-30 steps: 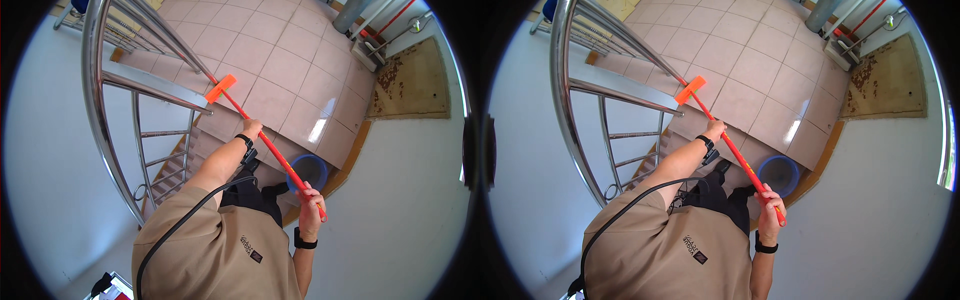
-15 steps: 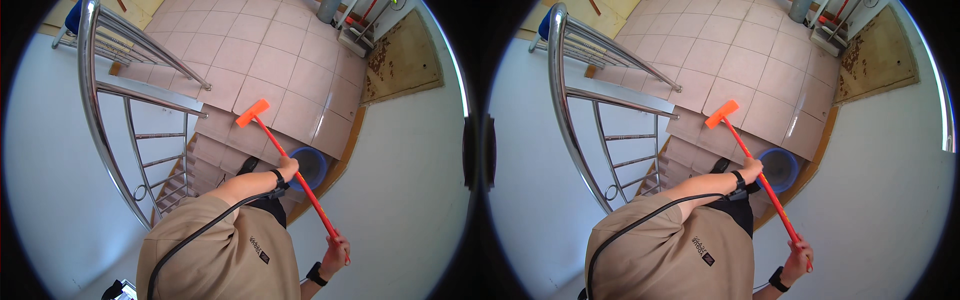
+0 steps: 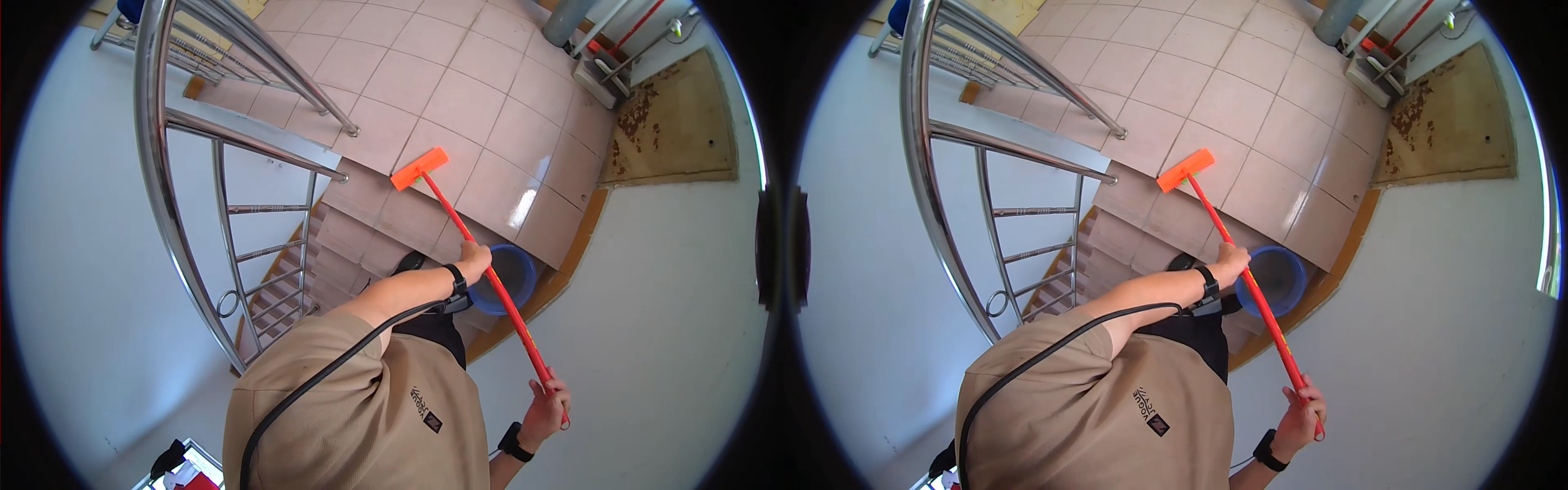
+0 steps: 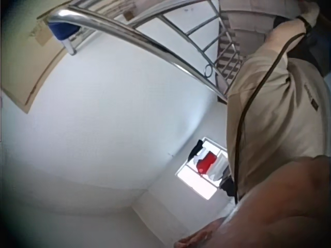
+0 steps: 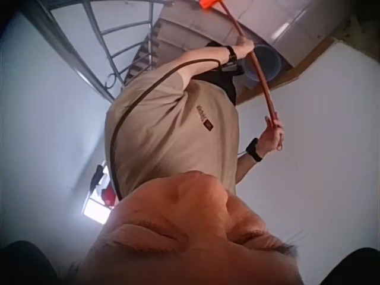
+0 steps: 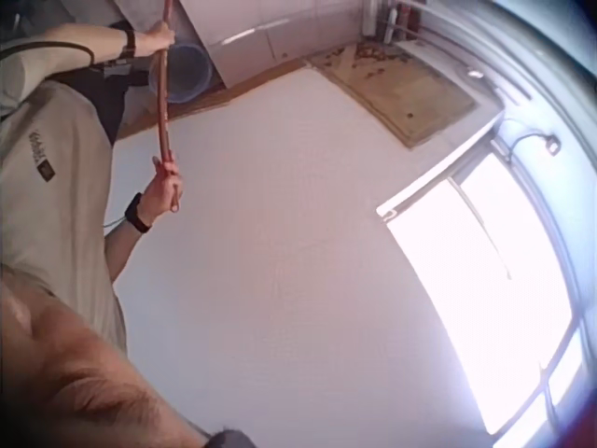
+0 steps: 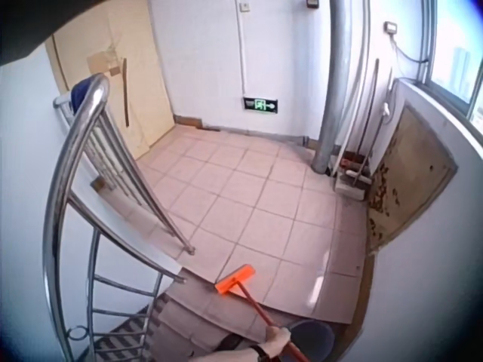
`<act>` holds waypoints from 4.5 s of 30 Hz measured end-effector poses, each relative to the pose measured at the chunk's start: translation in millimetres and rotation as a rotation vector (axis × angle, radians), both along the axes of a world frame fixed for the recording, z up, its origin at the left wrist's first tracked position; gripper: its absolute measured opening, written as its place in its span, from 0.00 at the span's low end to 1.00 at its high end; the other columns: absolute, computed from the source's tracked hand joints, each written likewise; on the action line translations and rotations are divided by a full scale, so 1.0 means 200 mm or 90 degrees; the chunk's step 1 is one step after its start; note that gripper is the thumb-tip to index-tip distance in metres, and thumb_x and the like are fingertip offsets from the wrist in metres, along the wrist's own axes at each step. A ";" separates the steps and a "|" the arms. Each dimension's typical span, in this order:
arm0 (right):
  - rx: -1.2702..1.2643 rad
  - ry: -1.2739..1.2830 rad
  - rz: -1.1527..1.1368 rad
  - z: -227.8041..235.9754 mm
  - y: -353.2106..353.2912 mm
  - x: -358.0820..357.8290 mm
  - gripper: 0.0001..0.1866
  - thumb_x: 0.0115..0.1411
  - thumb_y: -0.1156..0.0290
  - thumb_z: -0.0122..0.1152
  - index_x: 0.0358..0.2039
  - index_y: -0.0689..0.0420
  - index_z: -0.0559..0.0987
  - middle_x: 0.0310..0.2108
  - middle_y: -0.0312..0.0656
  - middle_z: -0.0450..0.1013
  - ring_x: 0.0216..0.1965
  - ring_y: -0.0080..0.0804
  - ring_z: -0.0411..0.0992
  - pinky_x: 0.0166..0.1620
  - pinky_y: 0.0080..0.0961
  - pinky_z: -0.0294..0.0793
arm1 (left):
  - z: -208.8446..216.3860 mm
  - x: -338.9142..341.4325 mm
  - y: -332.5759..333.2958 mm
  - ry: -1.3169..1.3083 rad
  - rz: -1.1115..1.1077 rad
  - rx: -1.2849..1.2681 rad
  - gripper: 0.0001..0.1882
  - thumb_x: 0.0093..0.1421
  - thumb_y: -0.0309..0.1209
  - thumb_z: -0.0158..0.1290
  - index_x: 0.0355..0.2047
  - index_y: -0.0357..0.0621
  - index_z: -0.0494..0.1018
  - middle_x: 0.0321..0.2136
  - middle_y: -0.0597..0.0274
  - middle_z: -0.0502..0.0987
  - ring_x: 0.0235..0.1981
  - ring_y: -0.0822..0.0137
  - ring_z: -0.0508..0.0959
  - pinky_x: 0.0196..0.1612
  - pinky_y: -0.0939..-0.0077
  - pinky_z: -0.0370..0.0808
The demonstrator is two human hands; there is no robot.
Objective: Pushing water on a tiled floor into a bucket using a squeegee.
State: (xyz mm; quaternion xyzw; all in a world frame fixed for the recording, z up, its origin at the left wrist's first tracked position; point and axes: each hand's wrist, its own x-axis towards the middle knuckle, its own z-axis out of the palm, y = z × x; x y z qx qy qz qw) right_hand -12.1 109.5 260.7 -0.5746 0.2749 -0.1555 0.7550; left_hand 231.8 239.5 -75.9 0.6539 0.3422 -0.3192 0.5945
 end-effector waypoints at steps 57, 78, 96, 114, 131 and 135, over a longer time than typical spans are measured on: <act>0.025 0.019 -0.098 0.01 0.22 0.05 0.09 0.64 0.72 0.50 0.26 0.59 0.72 0.46 0.49 0.75 0.61 0.52 0.67 0.47 0.40 0.83 | 0.27 0.24 0.09 0.019 -0.115 0.028 0.03 0.55 0.22 0.54 0.29 0.36 0.70 0.22 0.54 0.75 0.21 0.60 0.76 0.20 0.60 0.71; 0.048 0.010 -0.146 -0.07 0.27 -0.13 0.08 0.66 0.73 0.50 0.29 0.60 0.74 0.48 0.50 0.74 0.61 0.52 0.67 0.46 0.36 0.84 | 0.09 0.14 0.08 -0.001 -0.133 0.028 0.04 0.56 0.22 0.53 0.26 0.38 0.69 0.19 0.56 0.72 0.19 0.60 0.76 0.19 0.58 0.69; 0.019 0.047 -0.231 0.03 0.03 -0.44 0.12 0.68 0.66 0.49 0.29 0.57 0.73 0.45 0.48 0.76 0.60 0.51 0.69 0.45 0.34 0.84 | 0.31 -0.25 -0.31 0.041 -0.198 -0.001 0.06 0.56 0.24 0.53 0.29 0.32 0.72 0.24 0.52 0.75 0.23 0.59 0.77 0.22 0.61 0.74; 0.128 -0.029 0.028 -0.33 0.54 0.85 0.07 0.68 0.70 0.54 0.34 0.58 0.75 0.56 0.48 0.71 0.61 0.40 0.67 0.46 0.37 0.84 | 0.22 1.00 0.54 -0.067 -0.013 -0.004 0.09 0.57 0.23 0.47 0.38 0.32 0.66 0.24 0.51 0.75 0.20 0.59 0.78 0.20 0.63 0.77; 0.108 0.007 -0.068 -0.22 0.27 0.46 0.08 0.68 0.70 0.52 0.39 0.59 0.77 0.56 0.49 0.71 0.58 0.40 0.70 0.45 0.35 0.84 | 0.09 0.64 0.06 -0.095 -0.096 0.026 0.13 0.57 0.20 0.51 0.40 0.35 0.62 0.25 0.54 0.74 0.23 0.58 0.77 0.20 0.58 0.75; 0.065 0.026 -0.145 -0.12 0.14 0.09 0.08 0.69 0.70 0.50 0.37 0.59 0.76 0.54 0.50 0.73 0.59 0.44 0.69 0.44 0.33 0.84 | 0.11 0.22 -0.18 -0.098 -0.175 0.030 0.18 0.57 0.22 0.52 0.45 0.31 0.60 0.28 0.52 0.75 0.26 0.59 0.78 0.22 0.60 0.75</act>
